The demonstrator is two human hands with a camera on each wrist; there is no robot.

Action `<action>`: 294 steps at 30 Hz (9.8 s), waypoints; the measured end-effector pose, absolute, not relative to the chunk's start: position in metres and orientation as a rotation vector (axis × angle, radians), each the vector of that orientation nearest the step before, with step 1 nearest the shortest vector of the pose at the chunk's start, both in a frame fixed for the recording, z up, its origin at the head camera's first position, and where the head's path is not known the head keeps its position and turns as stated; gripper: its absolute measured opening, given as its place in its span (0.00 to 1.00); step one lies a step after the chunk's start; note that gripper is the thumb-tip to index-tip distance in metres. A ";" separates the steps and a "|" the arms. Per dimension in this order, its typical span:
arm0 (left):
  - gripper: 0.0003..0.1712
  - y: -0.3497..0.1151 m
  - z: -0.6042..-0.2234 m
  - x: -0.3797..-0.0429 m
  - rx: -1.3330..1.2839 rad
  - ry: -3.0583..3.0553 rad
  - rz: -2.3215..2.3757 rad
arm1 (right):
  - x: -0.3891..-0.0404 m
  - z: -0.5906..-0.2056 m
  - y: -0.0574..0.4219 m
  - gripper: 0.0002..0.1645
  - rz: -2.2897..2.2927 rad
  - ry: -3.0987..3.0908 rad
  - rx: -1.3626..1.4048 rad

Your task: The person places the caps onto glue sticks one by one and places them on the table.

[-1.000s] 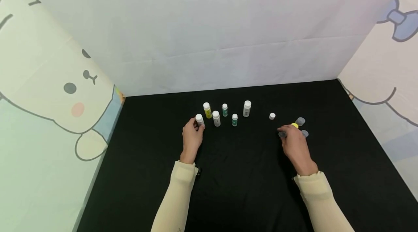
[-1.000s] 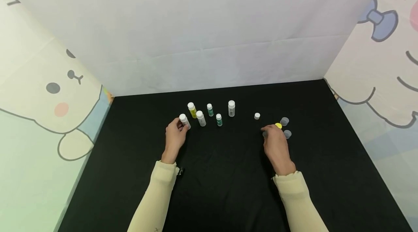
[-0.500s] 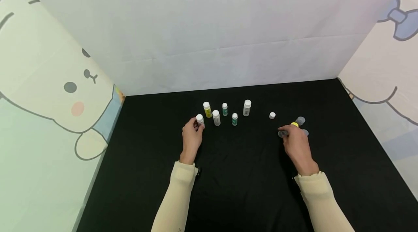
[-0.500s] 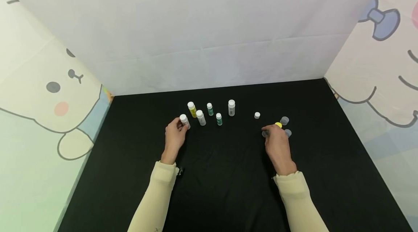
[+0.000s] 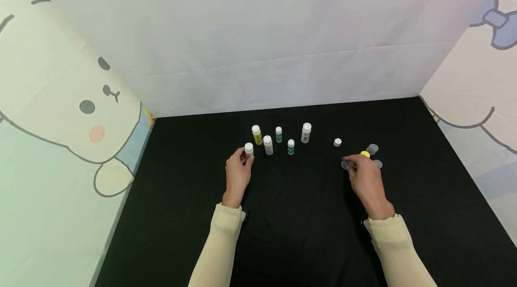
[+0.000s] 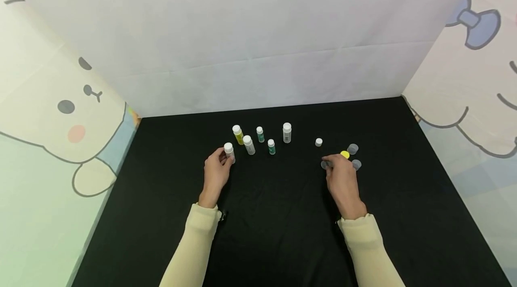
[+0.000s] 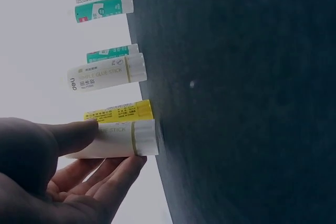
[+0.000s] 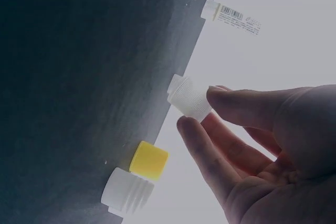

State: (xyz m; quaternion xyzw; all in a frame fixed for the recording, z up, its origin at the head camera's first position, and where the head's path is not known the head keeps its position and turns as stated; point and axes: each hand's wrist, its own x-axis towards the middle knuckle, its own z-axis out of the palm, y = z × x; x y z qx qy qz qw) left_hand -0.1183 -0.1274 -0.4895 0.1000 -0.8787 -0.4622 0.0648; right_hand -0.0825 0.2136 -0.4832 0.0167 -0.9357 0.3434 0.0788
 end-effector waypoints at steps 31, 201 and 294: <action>0.18 -0.112 -0.477 -0.090 0.175 -2.702 -1.336 | -0.076 -0.475 0.199 0.15 1.064 -2.760 0.059; 0.14 -0.081 -0.469 -0.064 -0.429 -2.904 -1.008 | -0.069 -0.460 0.111 0.16 1.388 -2.654 0.558; 0.08 -0.110 -0.461 -0.049 -0.007 -3.020 -0.967 | -0.088 -0.471 0.026 0.27 1.369 -2.889 0.683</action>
